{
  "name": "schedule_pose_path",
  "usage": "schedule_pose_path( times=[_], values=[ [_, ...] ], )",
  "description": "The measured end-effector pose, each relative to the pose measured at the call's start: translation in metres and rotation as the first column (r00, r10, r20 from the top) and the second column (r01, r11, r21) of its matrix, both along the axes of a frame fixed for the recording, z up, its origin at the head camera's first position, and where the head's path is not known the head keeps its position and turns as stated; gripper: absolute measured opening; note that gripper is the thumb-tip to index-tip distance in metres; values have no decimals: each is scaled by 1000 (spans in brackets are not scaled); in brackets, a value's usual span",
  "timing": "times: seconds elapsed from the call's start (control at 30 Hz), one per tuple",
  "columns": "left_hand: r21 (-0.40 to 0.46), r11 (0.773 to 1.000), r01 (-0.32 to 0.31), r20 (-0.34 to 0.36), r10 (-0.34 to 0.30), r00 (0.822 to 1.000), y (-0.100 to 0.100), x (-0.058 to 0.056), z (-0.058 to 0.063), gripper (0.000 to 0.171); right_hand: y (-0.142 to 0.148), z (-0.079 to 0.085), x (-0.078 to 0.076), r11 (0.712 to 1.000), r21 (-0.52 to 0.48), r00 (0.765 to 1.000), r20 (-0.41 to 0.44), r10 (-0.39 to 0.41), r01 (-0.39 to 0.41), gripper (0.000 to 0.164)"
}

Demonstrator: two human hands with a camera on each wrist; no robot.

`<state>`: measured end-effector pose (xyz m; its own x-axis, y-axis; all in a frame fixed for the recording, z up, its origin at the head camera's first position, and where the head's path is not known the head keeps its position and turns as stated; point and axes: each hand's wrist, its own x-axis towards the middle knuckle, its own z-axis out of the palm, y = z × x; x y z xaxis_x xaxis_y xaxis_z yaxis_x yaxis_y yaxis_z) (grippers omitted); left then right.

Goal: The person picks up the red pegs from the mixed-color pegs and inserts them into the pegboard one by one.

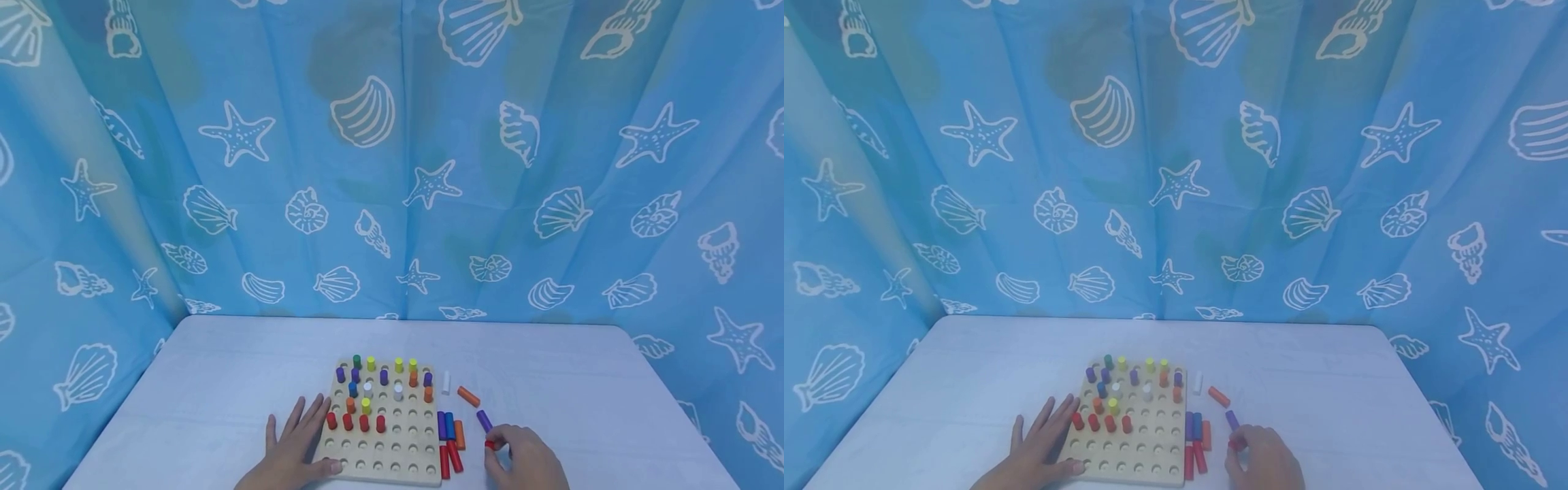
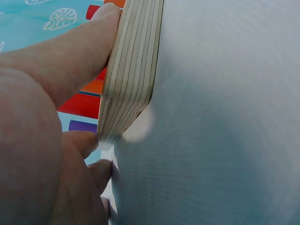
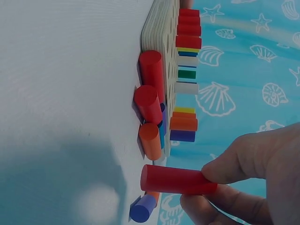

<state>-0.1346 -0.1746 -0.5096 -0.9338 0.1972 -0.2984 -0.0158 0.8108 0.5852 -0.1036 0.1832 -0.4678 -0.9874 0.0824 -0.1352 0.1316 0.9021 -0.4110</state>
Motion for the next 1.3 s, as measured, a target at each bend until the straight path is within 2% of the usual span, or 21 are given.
schedule_pose_path(
  times=[0.33, 0.73, 0.87, 1.07, 1.3],
  values=[
    [-10, 1000, -3, 3, 4, 1000, -1, 1, 1, 114, -5, 1, 2, 1000, -3, 998, -68, 7, -8, 18],
    [53, 999, -7, 16, 6, 1000, -1, -1, -2, 116, -16, 0, -1, 999, -17, 992, -127, 26, -28, 17],
    [50, 999, -4, 5, 3, 1000, -1, 0, 0, 115, -20, 2, -1, 999, -17, 988, -152, 41, -44, 18],
    [28, 1000, -4, 2, 4, 1000, 0, 2, 5, 113, -27, 3, -3, 999, -16, 989, -147, 25, -28, 19],
    [51, 999, 0, 3, 0, 1000, 0, 2, 3, 115, -30, 4, -4, 998, -40, 986, -158, 48, -54, 18]
  ],
)
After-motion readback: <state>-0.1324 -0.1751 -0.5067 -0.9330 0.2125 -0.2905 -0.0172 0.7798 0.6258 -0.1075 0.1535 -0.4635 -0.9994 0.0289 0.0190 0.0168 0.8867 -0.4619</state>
